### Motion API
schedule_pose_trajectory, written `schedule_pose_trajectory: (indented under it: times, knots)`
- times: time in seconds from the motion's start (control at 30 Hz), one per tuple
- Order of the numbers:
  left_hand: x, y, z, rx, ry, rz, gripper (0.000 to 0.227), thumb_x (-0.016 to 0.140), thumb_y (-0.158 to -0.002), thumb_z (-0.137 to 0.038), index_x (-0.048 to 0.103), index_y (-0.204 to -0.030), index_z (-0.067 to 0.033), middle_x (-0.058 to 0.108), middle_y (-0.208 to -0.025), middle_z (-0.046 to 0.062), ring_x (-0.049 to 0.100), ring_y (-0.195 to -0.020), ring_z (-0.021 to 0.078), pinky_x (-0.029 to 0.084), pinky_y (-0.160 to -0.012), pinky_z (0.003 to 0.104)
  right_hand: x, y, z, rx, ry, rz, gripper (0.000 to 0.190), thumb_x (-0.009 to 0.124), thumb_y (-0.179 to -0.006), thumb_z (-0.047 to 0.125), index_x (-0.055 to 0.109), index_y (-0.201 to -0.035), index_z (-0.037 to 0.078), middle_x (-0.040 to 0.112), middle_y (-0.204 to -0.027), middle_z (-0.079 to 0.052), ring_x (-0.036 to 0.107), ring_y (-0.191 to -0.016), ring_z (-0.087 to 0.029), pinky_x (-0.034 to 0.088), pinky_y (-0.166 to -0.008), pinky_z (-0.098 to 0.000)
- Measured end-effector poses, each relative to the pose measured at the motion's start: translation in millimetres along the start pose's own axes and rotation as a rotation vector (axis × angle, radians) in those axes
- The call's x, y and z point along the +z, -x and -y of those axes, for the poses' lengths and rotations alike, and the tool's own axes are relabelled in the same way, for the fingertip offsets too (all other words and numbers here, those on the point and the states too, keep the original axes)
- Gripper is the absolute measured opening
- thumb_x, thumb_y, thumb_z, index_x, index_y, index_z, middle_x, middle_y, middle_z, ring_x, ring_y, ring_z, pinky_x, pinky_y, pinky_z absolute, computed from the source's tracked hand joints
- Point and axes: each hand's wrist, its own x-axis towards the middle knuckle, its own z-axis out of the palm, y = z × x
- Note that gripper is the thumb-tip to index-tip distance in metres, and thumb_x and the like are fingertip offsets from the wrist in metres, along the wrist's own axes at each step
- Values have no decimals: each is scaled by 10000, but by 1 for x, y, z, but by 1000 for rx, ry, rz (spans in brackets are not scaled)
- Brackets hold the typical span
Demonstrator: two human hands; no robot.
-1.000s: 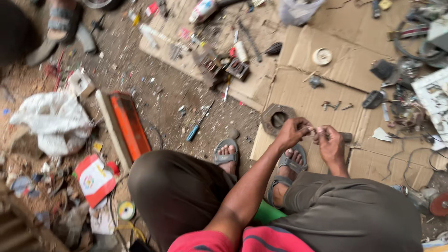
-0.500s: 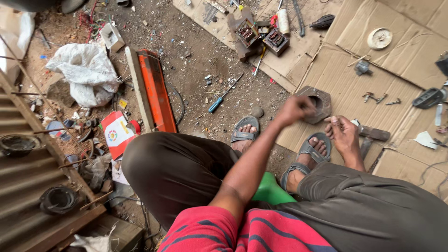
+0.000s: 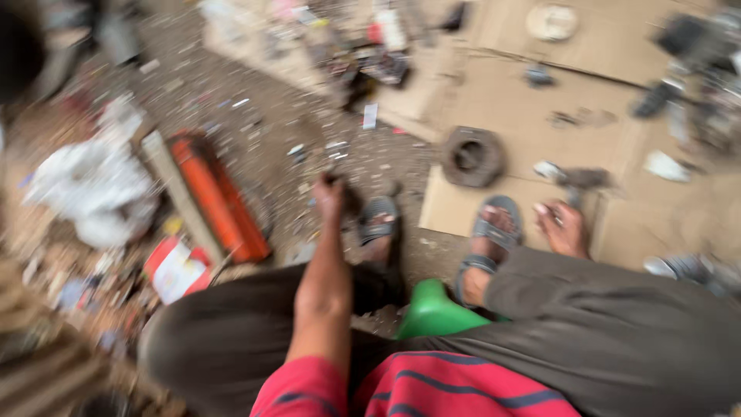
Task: The person sits on a stool and uses a hammer to strike small metal components placed on a hexagonal metal block. They repeatedly pick up, inspect, and reposition the components while striking them to shape or separate parts.
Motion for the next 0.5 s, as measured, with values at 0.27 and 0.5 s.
schedule_pose_trajectory:
  times: [0.27, 0.5]
  knots:
    - [-4, 13, -9, 148, -230, -86, 260, 779, -782, -58, 701, -1029, -85, 621, -1115, 114, 633, -971, 323, 520, -865, 456, -49, -79, 31, -210, 351, -212, 196, 718, -1013, 156, 646, -945, -13, 626, -756, -121, 575, -672, -192, 461, -633, -361]
    - [32, 27, -64, 74, 196, -201, 272, 685, -844, -23, 691, -1098, -117, 619, -1059, 63, 544, -829, 200, 535, -750, 375, -39, -158, 75, -369, 512, -222, 326, 694, -910, 94, 671, -1229, 29, 686, -1146, -183, 676, -969, -365, 551, -824, -463]
